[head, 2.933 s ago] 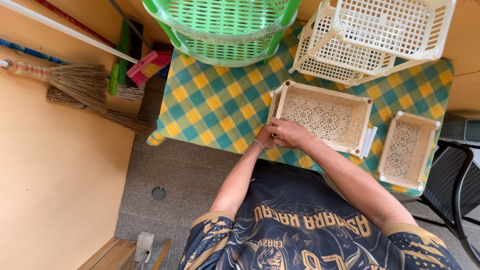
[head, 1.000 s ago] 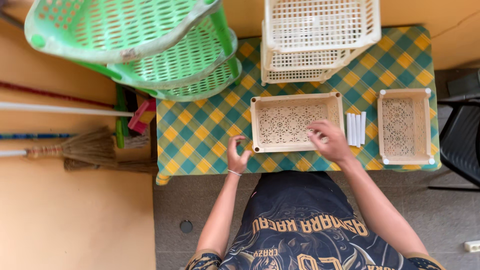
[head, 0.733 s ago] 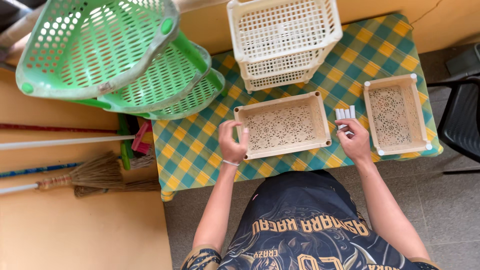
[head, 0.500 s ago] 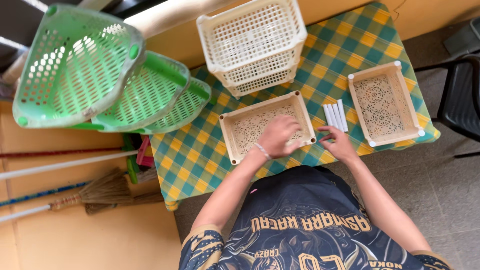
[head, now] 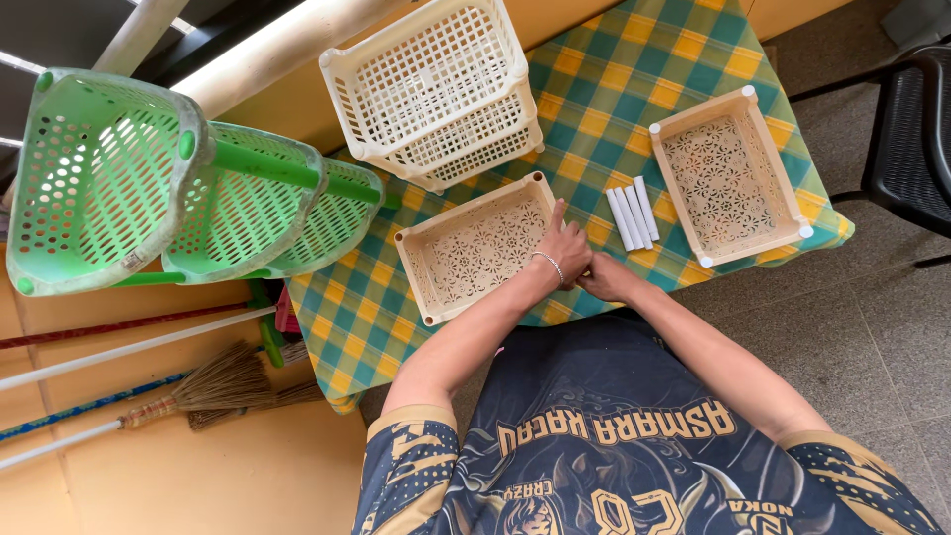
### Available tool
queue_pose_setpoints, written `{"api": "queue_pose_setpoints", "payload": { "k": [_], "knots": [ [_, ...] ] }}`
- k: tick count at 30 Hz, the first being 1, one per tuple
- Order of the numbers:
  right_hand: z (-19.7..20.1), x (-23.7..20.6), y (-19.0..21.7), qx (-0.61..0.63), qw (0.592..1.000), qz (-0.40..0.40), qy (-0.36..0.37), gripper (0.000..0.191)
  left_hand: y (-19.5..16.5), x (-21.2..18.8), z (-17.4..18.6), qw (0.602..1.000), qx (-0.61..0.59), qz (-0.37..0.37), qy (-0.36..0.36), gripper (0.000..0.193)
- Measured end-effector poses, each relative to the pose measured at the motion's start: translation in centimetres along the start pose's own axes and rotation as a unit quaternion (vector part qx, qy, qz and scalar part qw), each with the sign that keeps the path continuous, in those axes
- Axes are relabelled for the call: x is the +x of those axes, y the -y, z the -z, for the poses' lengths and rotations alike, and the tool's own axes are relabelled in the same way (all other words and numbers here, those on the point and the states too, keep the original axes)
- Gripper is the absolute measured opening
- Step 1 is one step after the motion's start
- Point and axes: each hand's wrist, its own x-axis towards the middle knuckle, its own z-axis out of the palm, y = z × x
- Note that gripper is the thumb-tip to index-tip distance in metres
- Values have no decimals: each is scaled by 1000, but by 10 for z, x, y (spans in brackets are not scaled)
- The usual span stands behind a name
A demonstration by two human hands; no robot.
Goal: The person takes apart a small plastic rack made of perforated trays connected by white plastic leg posts, pulling the trays apart and detaching the white posts one by one. They then reattach the white posts to the tray corners and press the trays back together, rebuilding the rack on the table.
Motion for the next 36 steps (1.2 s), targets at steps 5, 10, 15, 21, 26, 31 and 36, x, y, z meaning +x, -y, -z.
{"api": "queue_pose_setpoints", "payload": {
  "k": [5,10,15,21,26,31,36],
  "knots": [
    [5,2,2,-10,999,-8,-31,25,12,4,-10,991,-87,-20,-97,31],
    [6,4,4,-34,999,-33,-4,26,17,-1,-24,985,-107,-28,-132,27],
    [5,5,5,-20,999,28,-14,28,22,-5,-23,982,-125,-39,-140,25],
    [4,6,2,-41,999,-3,0,23,29,-11,-16,983,-132,-55,-117,32],
    [4,4,0,-47,999,4,-5,24,22,-14,-17,986,-77,-58,-134,22],
    [6,3,2,-59,998,9,-5,24,17,-14,-19,988,-52,-49,-140,15],
    [7,2,4,-71,997,-3,6,24,16,-15,-18,989,-36,-46,-138,15]
  ]
}}
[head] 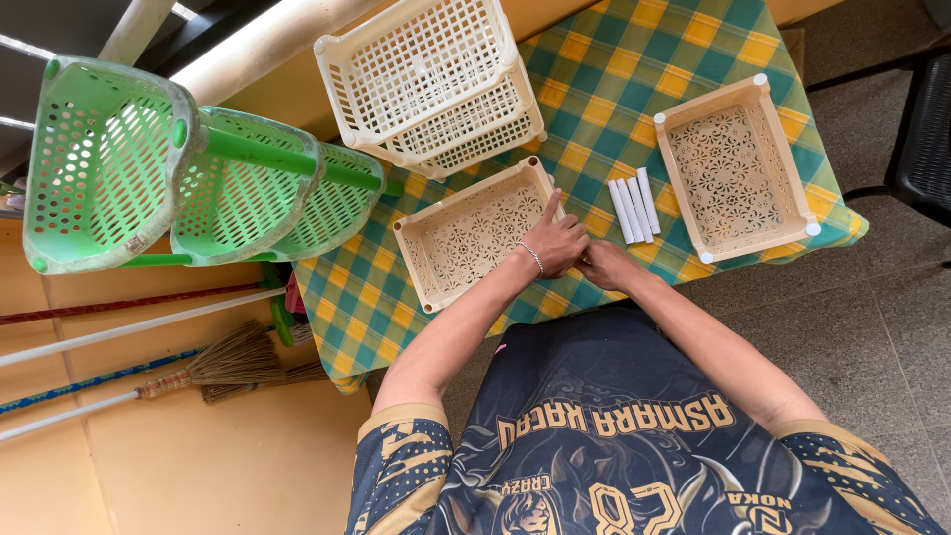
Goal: The person takes apart a small plastic rack made of perforated trays connected by white plastic leg posts, pulling the trays apart and detaching the white posts one by one. They then reattach the white posts to the tray corners and press the trays back together, rebuilding the rack on the table.
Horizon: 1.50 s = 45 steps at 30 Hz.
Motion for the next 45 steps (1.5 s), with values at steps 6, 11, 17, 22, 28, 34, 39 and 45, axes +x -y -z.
{"api": "queue_pose_setpoints", "payload": {
  "k": [6,11,17,22,28,34,39,45],
  "knots": [
    [-1,0,-3,1,999,31,-12,23,-1,1,0,1000,16,3,19,18],
    [-1,0,-4,11,999,43,-21,23,0,1,0,1000,11,1,10,17],
    [-3,-1,-6,15,999,31,-28,24,0,-2,7,1000,-1,-1,-4,17],
    [-4,-6,-9,-25,999,24,-9,26,-5,-11,16,997,-51,-15,-50,32],
    [5,-12,-6,-28,999,-1,36,21,-5,-14,23,968,-185,9,-172,46],
    [44,-5,-2,91,994,36,-50,42,30,-6,25,919,-238,192,-248,35],
    [79,29,16,59,993,-9,-101,28,63,13,34,873,-239,383,-184,55],
    [89,71,48,44,995,4,-91,46,77,38,55,831,-300,463,71,63]
  ]
}}
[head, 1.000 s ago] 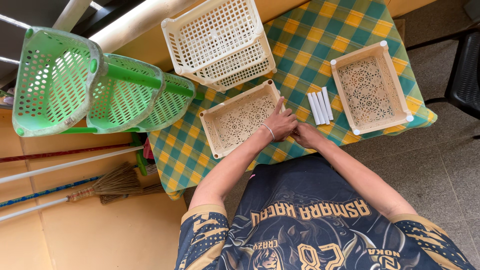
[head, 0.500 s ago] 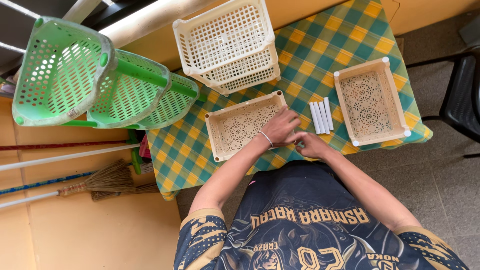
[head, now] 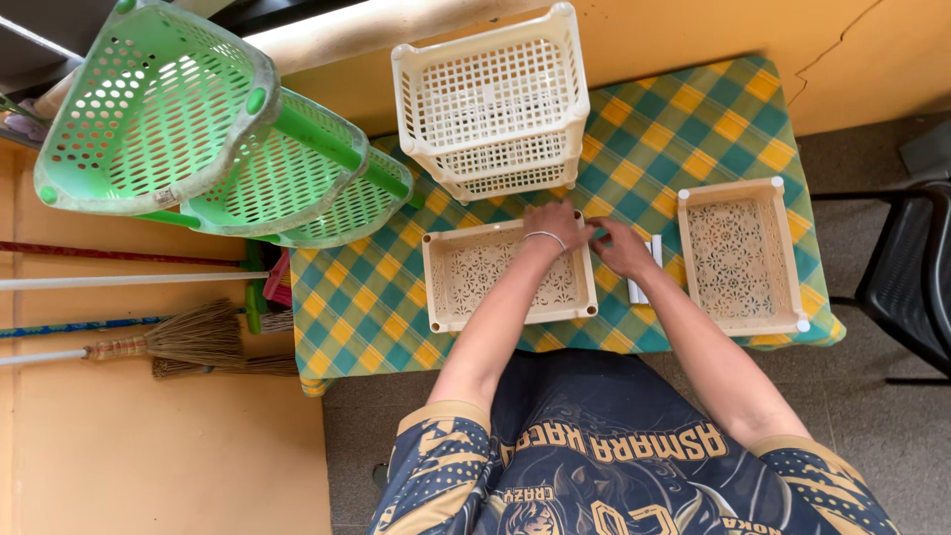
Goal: The person takes apart a small plastic rack made of perforated trays connected by white plastic leg posts, pulling the trays apart and detaching the white posts one by one. They then reattach the white posts to the tray corners and press the trays back together, rebuilding the rack on the table.
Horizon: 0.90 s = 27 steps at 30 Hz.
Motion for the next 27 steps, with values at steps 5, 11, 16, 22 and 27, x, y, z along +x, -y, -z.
{"api": "queue_pose_setpoints", "payload": {
  "k": [5,11,16,22,27],
  "knots": [
    [-15,11,11,6,998,47,-33,56,-8,3,-9,1000,18,-2,-19,49],
    [-15,11,19,6,999,33,-17,52,-6,3,-28,998,7,-32,-51,39],
    [-10,13,17,-19,999,43,-1,44,-6,4,-28,997,-24,-41,-66,40],
    [-13,14,5,-14,997,81,-5,38,-1,2,-19,997,-25,-41,-53,41],
    [-16,18,-1,-22,997,68,-6,39,-3,-1,-18,996,-45,-44,-62,40]
  ]
}}
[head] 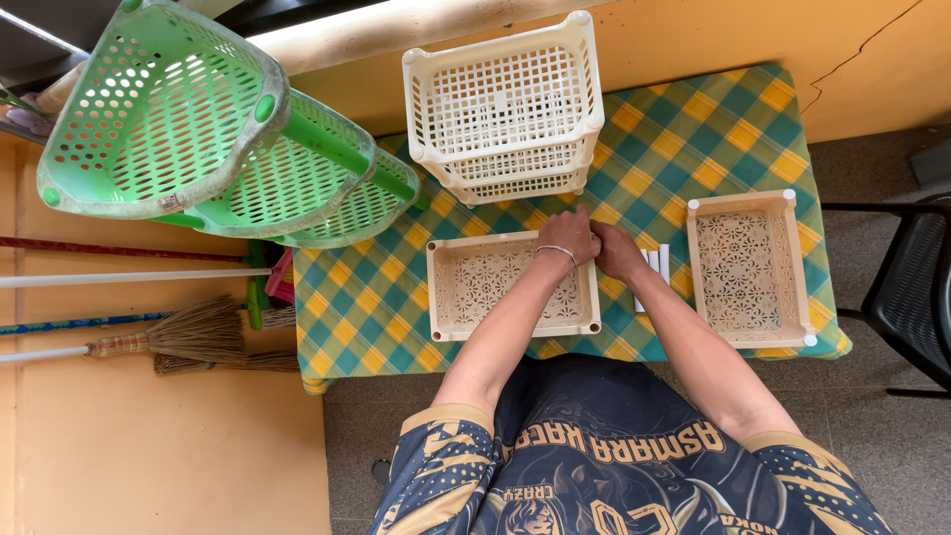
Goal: The person takes apart a small plastic rack made of perforated trays connected by white plastic leg posts, pulling the trays apart and detaching the white posts one by one. They then reattach the white posts to the tray corners and press the trays back together, rebuilding the rack on the table.
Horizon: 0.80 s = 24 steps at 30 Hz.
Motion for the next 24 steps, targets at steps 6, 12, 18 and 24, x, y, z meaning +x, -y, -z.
{"api": "queue_pose_setpoints", "payload": {
  "k": [6,12,18,24],
  "knots": [
    [-2,0,-3,-5,1000,-22,10,34,3,3,-4,1000,-22,-2,6,41],
    [0,0,0,4,1000,-1,9,37,8,7,-17,999,-29,-5,-23,40],
    [-2,0,0,0,1000,-4,15,33,11,8,-22,998,-54,8,-29,40],
    [-4,1,-5,21,1000,-15,-12,45,9,9,-25,997,-66,8,-50,31]
  ]
}}
